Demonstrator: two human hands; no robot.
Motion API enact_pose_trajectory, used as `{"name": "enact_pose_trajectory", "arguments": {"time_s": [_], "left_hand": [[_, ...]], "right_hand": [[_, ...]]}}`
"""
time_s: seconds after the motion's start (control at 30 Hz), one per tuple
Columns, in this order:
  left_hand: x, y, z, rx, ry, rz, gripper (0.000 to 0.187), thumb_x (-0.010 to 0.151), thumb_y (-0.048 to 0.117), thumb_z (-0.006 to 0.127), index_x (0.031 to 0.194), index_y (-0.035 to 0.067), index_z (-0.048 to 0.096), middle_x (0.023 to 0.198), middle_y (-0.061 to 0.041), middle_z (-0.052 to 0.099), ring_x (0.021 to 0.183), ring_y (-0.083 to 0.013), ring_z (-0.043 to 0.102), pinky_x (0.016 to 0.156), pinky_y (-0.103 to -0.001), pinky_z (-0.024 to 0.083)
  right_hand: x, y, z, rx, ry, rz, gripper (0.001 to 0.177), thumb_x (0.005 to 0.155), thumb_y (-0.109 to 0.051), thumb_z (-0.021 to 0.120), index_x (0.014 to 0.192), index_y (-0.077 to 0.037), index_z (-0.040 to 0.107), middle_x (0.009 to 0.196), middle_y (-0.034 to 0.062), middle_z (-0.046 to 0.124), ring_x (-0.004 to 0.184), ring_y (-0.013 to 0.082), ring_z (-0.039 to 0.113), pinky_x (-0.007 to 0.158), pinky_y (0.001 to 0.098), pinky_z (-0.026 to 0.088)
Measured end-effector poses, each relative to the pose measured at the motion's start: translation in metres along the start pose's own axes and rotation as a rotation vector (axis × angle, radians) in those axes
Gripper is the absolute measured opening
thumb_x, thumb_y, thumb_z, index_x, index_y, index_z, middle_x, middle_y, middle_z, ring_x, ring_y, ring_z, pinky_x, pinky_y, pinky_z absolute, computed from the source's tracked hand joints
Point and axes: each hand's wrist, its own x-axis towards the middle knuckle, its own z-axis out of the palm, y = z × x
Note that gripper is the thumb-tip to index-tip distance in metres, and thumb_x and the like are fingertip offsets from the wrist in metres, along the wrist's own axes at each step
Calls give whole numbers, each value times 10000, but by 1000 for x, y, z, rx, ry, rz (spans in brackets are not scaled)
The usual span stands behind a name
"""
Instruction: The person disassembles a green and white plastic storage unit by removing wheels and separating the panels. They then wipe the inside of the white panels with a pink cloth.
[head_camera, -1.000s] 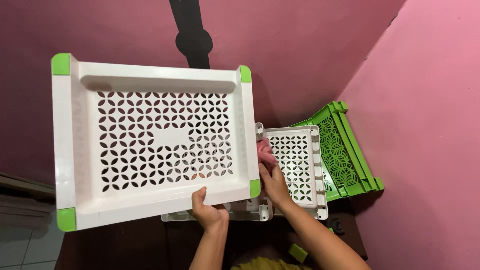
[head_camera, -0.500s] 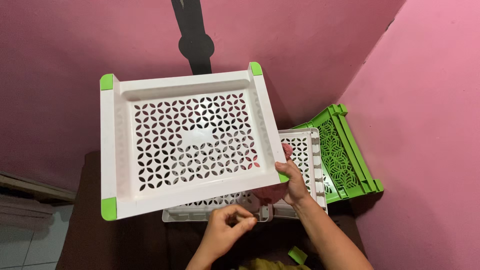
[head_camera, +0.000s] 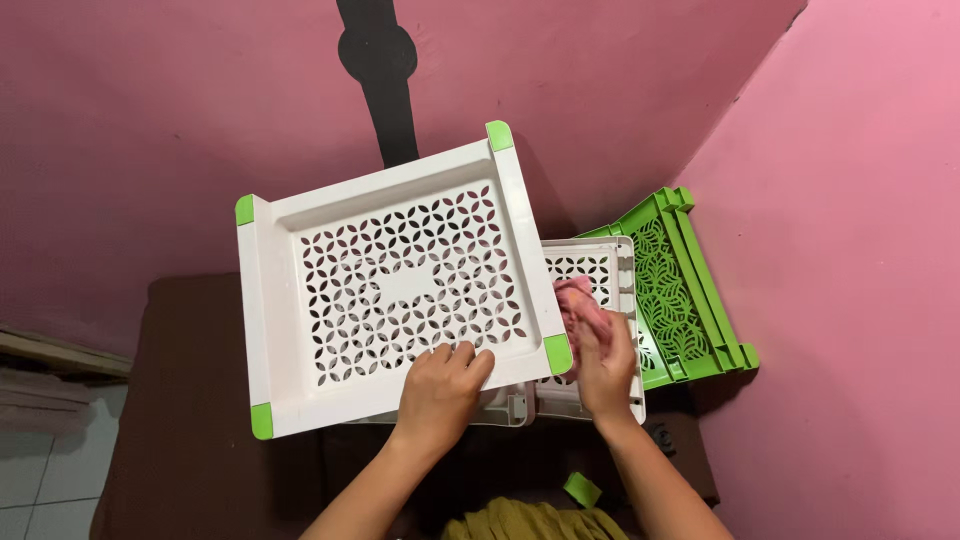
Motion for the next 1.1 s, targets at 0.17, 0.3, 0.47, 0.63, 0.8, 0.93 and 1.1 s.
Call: {"name": "enact_pose_trajectory", "arguments": {"time_s": [0.17,0.3,0.47,0.63,0.8,0.93,1.1], "left_hand": [[8,7,42,101,-70,-1,244,726,120,724,958,125,648,819,-37,611,772,-238,625,653,-384,474],[10,20,68,100,-42,-37,350,691,146,726,1036,120,674,852,-48,628,783,-242,622,662,-375,474],[3,29,74,163,43,4,418,698,121,736,1113,79,696,860,-47,630,802,-232,621,674,-363,472],[-5,16,64,30,-43,-97,339,651,80,741,985,87,679,791,-77,626,711,-271,626,591,-400,500],[-9,17,68,-23,-23,-101,217,654,76,738,848,89,642,788,-85,629,693,-287,632,581,-408,519],[-8,21,67,34,-89,-104,212,670,44,724,858,102,645,773,-70,629,701,-275,637,590,-398,525],[-9,21,61,-38,-32,-103,196,637,83,736,806,88,638,801,-95,633,720,-292,640,612,-402,527]], "right_hand": [[-29,5,-1,-688,-17,-762,398,776,-193,701,1174,-168,702,1128,85,650,1022,242,606,870,399,519],[-26,10,6,-831,-40,-546,374,798,-165,795,1162,-187,714,1167,51,672,962,266,597,821,390,490],[-24,13,6,-671,114,-507,673,740,-56,734,1388,44,579,1206,179,598,1068,356,574,944,470,477],[-24,6,13,-697,104,-504,486,739,-52,758,1220,-51,687,1051,124,615,1001,308,580,882,442,489],[-21,2,7,-604,-36,-786,309,778,-215,830,1023,-108,675,947,71,643,865,254,611,753,388,505],[-25,0,2,-773,69,-637,264,793,-159,789,1046,-126,722,908,67,637,826,278,607,717,424,489],[-25,1,-4,-605,-87,-802,179,839,-215,818,997,-182,740,870,11,628,784,219,600,686,397,493]]}}
